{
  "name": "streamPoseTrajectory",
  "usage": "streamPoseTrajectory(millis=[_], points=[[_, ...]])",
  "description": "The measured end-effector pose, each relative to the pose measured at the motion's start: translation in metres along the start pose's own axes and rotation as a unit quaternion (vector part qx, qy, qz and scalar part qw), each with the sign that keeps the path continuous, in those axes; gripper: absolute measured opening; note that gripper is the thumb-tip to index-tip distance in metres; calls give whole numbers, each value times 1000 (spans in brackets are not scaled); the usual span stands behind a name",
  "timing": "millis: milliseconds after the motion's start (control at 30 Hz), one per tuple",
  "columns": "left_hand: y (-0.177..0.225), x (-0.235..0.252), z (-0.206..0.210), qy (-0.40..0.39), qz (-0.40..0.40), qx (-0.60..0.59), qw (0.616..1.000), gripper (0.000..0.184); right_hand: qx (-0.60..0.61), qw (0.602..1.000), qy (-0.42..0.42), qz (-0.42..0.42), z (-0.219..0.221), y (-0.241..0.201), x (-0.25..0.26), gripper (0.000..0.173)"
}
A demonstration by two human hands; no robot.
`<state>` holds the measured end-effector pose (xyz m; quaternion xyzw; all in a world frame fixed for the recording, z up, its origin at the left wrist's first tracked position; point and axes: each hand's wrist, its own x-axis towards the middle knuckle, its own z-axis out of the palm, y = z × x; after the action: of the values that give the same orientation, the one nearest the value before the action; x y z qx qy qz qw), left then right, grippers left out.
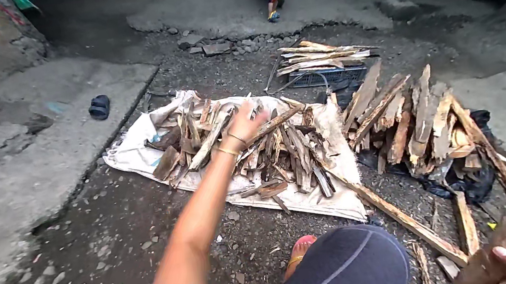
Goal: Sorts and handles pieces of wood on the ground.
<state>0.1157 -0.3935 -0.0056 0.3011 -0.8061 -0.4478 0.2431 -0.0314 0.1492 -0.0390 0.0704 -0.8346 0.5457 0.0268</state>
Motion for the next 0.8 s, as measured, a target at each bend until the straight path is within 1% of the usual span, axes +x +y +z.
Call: streamPoseTrajectory(millis=[33,67,100,167,200,233,267,300,333,400,433,500,567,600,633,667,733,800], points=[[18,-23,39,-81,20,-21,996,77,-14,999,-4,-34,4,0,0,110],[37,-46,78,-173,41,-43,983,79,-25,997,-10,-74,7,0,0,114],[59,-68,115,-265,65,-65,960,83,-29,993,-9,-116,11,-1,0,117],[88,-93,194,-412,171,-123,887,95,-28,982,6,-184,20,-5,-1,124],[105,-104,224,-462,211,-148,848,100,-19,978,17,-206,24,-10,-3,126],[120,-113,249,-497,242,-170,816,103,-4,975,33,-222,28,-14,-5,128],[135,-121,268,-517,263,-192,791,102,22,971,50,-231,33,-17,-8,129],[147,-129,284,-524,277,-212,777,96,54,967,70,-238,37,-20,-9,129],[158,-135,293,-522,287,-224,771,88,85,963,88,-239,41,-23,-9,130],[172,-140,302,-508,293,-234,775,76,124,962,95,-222,42,-28,-8,131],[174,-140,303,-496,299,-230,782,74,118,969,79,-203,39,-29,-8,129],[171,-139,300,-463,303,-211,806,71,51,985,15,-161,30,-28,-5,130],[156,-135,293,-421,298,-182,837,69,-35,987,-61,-143,22,-19,-1,125],[144,-131,287,-403,284,-168,854,70,-73,981,-95,-152,20,-14,3,127],[128,-128,280,-385,259,-159,871,72,-109,972,-126,-163,16,-9,7,133],[108,-124,272,-366,227,-157,889,72,-140,964,-145,-172,12,-4,9,132],[55,-120,250,-318,151,-142,925,74,-183,955,-169,-163,0,-1,7,124],[-4,-125,215,-254,64,-100,960,78,-194,956,-171,-137,-16,-1,4,116]])
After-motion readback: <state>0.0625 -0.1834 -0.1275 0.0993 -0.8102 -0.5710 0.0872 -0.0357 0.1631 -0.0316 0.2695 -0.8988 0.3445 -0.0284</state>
